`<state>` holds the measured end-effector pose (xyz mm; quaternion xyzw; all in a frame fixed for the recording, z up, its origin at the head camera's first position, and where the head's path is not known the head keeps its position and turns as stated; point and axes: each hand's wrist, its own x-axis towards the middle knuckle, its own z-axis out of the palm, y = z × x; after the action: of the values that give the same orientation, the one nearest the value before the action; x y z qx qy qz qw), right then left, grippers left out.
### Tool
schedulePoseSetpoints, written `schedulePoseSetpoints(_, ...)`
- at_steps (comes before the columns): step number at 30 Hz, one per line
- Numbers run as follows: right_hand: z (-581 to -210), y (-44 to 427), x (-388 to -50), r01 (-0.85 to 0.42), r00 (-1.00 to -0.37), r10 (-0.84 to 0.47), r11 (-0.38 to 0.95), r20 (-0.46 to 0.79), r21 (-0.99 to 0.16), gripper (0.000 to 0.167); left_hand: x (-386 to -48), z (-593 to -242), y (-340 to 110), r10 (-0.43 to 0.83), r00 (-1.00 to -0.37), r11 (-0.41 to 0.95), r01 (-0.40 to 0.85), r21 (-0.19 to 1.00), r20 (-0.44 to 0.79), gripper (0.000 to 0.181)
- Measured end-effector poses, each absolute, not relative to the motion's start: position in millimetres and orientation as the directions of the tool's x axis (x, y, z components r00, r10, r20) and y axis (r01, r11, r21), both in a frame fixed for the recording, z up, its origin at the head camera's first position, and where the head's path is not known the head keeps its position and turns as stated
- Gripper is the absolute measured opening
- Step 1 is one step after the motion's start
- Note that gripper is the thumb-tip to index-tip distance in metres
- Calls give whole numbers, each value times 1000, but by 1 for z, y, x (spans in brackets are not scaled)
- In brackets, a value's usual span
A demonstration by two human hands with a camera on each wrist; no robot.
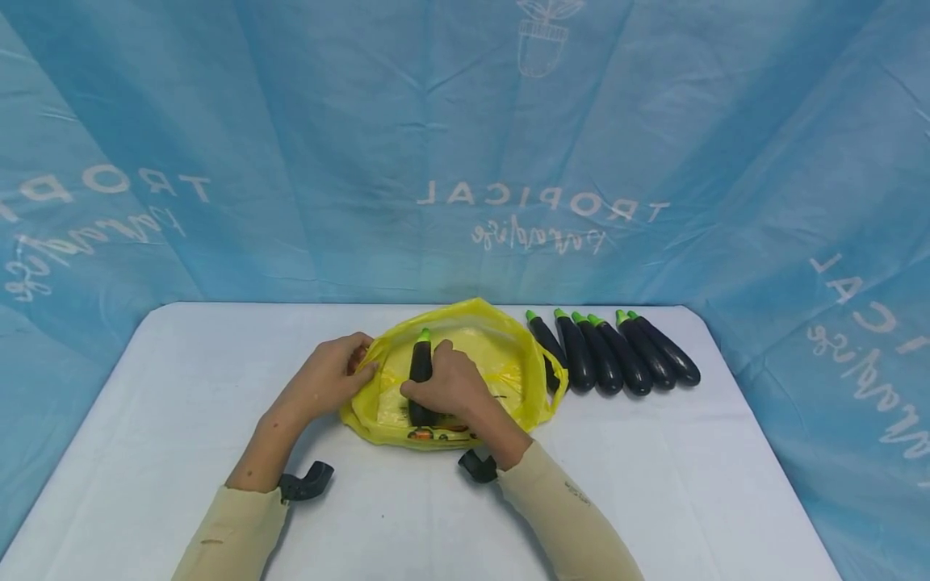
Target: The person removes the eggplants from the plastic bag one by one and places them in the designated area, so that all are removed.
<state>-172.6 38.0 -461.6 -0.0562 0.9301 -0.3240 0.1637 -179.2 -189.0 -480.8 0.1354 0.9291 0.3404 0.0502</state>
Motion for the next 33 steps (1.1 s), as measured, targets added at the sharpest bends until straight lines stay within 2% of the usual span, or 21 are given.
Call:
schedulePoseSetpoints(8, -458, 45, -170, 5, -937, -231, 741, -262, -671, 48, -181, -483, -188, 286, -958, 731, 204, 651, -21, 30)
schedulePoseSetpoints(15, -460, 51, -168, 5, -938, -245, 699, -246, -716, 54, -181, -482, -188, 285, -958, 734, 196, 650, -33, 30)
schedulePoseSetpoints(20, -454, 55, -164, 1, -947, -243, 648, -208, -761, 48, -181, -482, -188, 286, -958, 732, 201, 651, -26, 30)
schedulePoseSetpoints(33, -433, 78, -144, -96, -968, -245, 548, -50, -831, 52, -180, -483, -188, 291, -957, 729, 209, 651, -19, 31)
